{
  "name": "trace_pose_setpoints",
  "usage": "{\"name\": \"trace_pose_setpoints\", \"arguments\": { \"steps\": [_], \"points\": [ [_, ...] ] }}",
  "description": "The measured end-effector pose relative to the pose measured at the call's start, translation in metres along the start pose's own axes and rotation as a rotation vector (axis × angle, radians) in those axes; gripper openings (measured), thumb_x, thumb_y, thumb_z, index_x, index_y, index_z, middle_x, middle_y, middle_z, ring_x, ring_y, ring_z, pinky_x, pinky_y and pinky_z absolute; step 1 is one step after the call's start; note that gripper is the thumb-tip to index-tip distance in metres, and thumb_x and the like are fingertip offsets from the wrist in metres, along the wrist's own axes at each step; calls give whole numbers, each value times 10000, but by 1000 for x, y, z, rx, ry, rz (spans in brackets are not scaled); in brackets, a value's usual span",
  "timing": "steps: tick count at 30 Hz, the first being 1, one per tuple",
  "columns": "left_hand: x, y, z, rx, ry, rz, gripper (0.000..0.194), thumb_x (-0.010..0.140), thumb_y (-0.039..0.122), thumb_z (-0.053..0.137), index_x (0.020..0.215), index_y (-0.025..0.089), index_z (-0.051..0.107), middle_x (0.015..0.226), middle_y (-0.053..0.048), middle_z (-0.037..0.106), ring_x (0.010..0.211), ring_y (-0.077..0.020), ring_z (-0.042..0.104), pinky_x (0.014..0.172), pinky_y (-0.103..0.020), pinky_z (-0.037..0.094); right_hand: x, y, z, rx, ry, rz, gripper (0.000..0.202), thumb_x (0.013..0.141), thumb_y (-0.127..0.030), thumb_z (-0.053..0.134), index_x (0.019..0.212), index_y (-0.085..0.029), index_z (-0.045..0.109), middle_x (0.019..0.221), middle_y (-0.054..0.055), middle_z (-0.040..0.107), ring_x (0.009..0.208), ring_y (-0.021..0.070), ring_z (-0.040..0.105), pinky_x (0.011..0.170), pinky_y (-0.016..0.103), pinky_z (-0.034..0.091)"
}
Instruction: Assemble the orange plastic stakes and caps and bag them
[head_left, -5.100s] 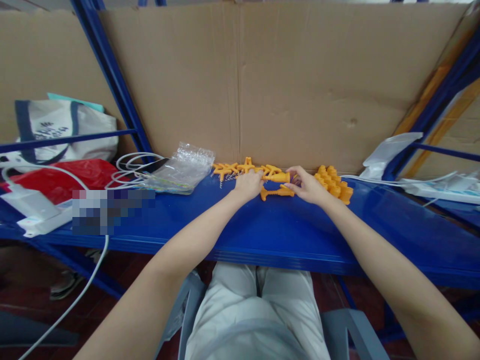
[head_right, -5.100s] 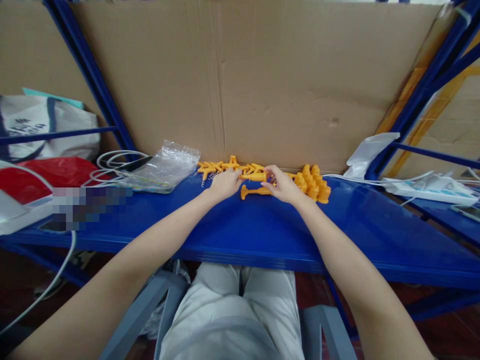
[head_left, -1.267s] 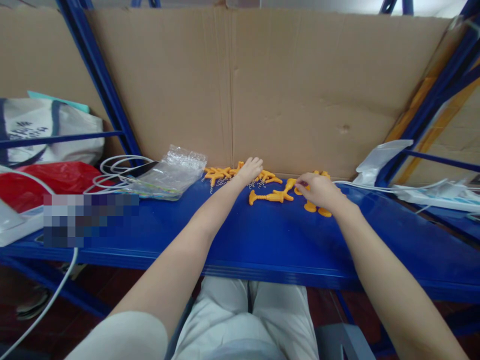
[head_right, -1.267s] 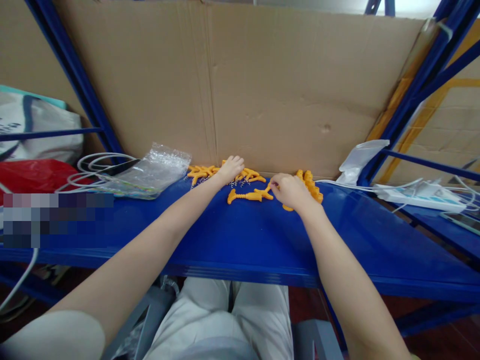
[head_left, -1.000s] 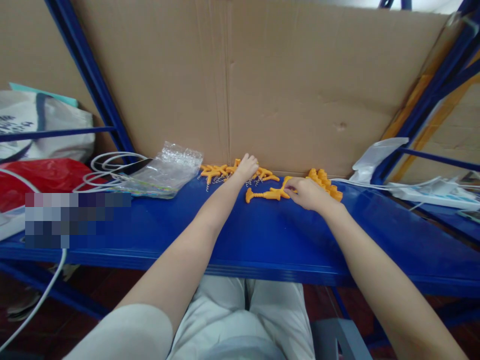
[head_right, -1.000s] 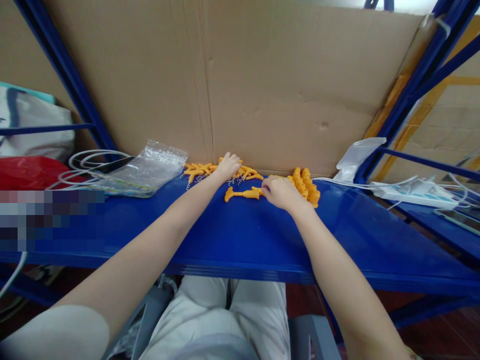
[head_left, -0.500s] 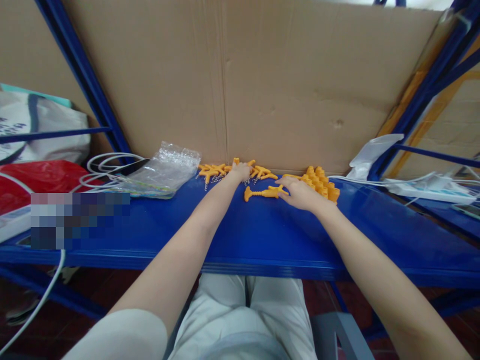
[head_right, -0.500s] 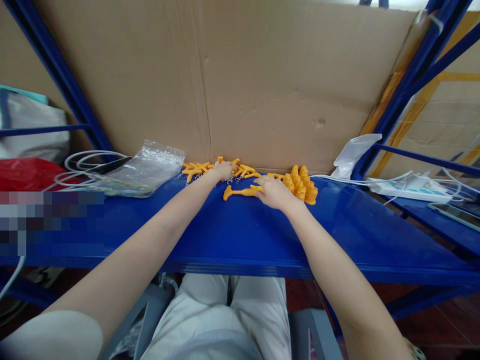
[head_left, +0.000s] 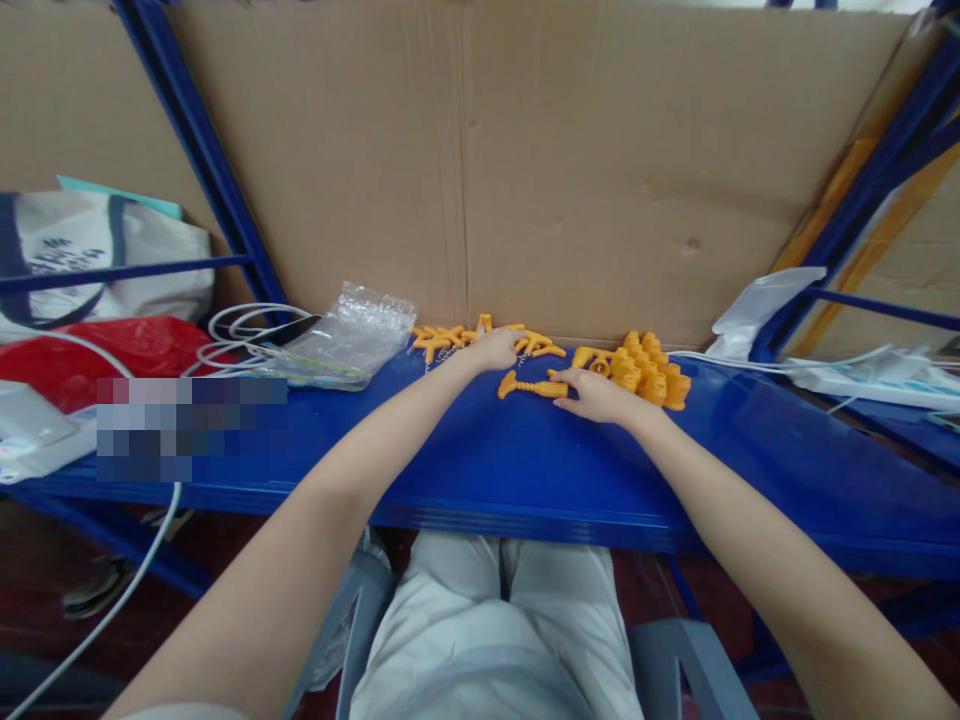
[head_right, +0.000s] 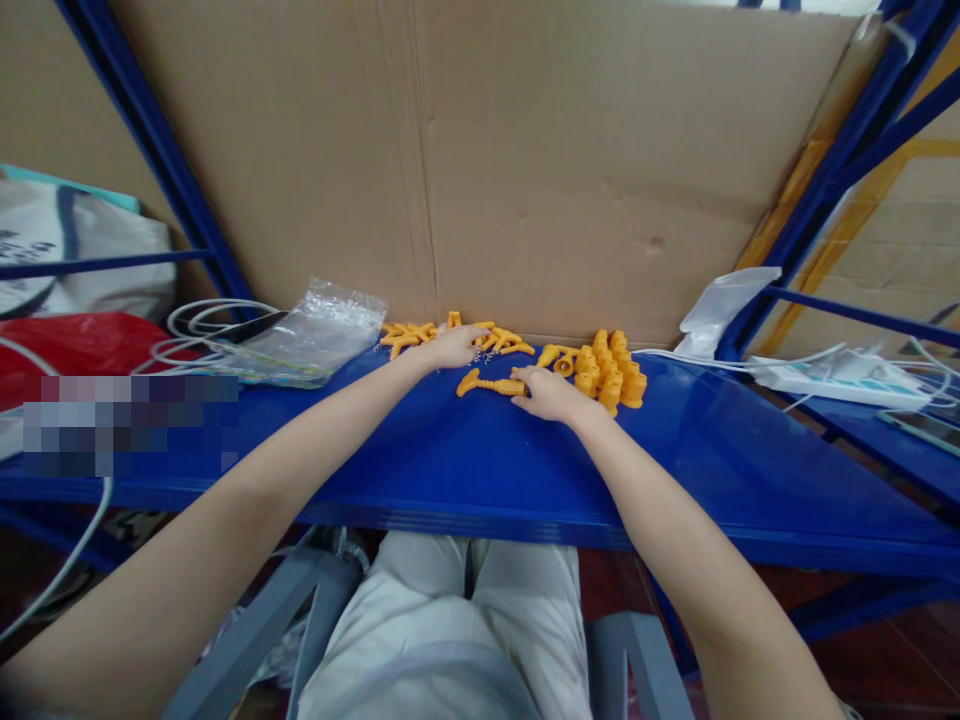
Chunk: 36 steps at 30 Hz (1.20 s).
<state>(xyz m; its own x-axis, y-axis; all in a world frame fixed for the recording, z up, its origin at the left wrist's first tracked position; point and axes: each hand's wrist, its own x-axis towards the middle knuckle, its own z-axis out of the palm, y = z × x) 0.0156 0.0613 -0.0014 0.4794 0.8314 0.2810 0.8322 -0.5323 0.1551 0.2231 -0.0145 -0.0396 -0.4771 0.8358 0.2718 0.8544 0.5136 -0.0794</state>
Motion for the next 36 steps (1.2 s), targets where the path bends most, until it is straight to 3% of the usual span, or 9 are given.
{"name": "trace_pose_setpoints", "arguments": {
  "steps": [7,11,13,17,22,26,30,33,36],
  "points": [
    [-58,10,-22,166,-245,-61,426,923,260,469,1309,222,647,1385,-84,632,1263,-264,592,1038,-350,469,4,0,7,-21,1,-1,383,860,-211,622,1234,-150,678,1271,139,695,1154,285,667,999,394,517],
    [-65,-4,-13,242,-112,-167,363,924,220,455,1166,188,724,1247,-103,710,1167,-254,652,975,-321,503,3,-1,4,-22,24,6,316,861,-216,616,1160,-160,702,1230,140,713,1119,299,679,975,415,529],
    [-60,-14,-4,222,-32,-149,351,922,201,451,1113,175,744,1174,-104,738,1097,-247,682,948,-318,519,2,-1,3,-19,57,4,310,858,-211,613,1152,-165,698,1219,141,714,1101,301,683,965,425,532],
    [-50,-30,11,144,-28,-69,304,848,111,506,969,152,782,1028,-100,773,1002,-225,708,928,-283,526,1,3,1,-14,133,-14,291,857,-207,597,1133,-180,685,1175,130,724,1066,306,685,933,449,536],
    [-45,-40,22,82,4,-22,303,829,85,510,960,130,780,1042,-113,772,1006,-238,711,941,-311,537,0,5,-2,14,200,-23,262,866,-235,583,1108,-196,675,1125,123,729,997,311,687,883,468,541],
    [-46,-38,20,-4,150,-14,313,879,107,484,1011,152,763,1063,-99,766,1035,-238,702,970,-347,534,1,5,-3,24,266,-33,267,882,-275,576,1122,-206,671,1135,128,719,992,321,680,882,492,536],
    [-51,-24,14,-127,371,104,368,983,290,444,1273,178,641,1296,-98,676,1229,-228,610,1072,-393,471,3,7,-1,25,355,-68,289,891,-282,557,1148,-197,660,1131,140,707,988,322,677,880,498,534],
    [-55,-13,15,-155,403,262,505,938,467,546,1373,210,549,1452,-111,553,1343,-259,516,1106,-441,443,4,9,-1,40,456,-91,318,898,-285,542,1183,-182,637,1159,162,691,1042,335,662,884,512,528],
    [-55,-6,22,-132,408,279,508,886,432,635,1338,215,556,1546,-127,434,1385,-282,472,1105,-454,449,4,9,-2,48,525,-113,323,897,-277,545,1197,-189,623,1169,163,684,1092,340,645,891,519,522]
  ]
}}
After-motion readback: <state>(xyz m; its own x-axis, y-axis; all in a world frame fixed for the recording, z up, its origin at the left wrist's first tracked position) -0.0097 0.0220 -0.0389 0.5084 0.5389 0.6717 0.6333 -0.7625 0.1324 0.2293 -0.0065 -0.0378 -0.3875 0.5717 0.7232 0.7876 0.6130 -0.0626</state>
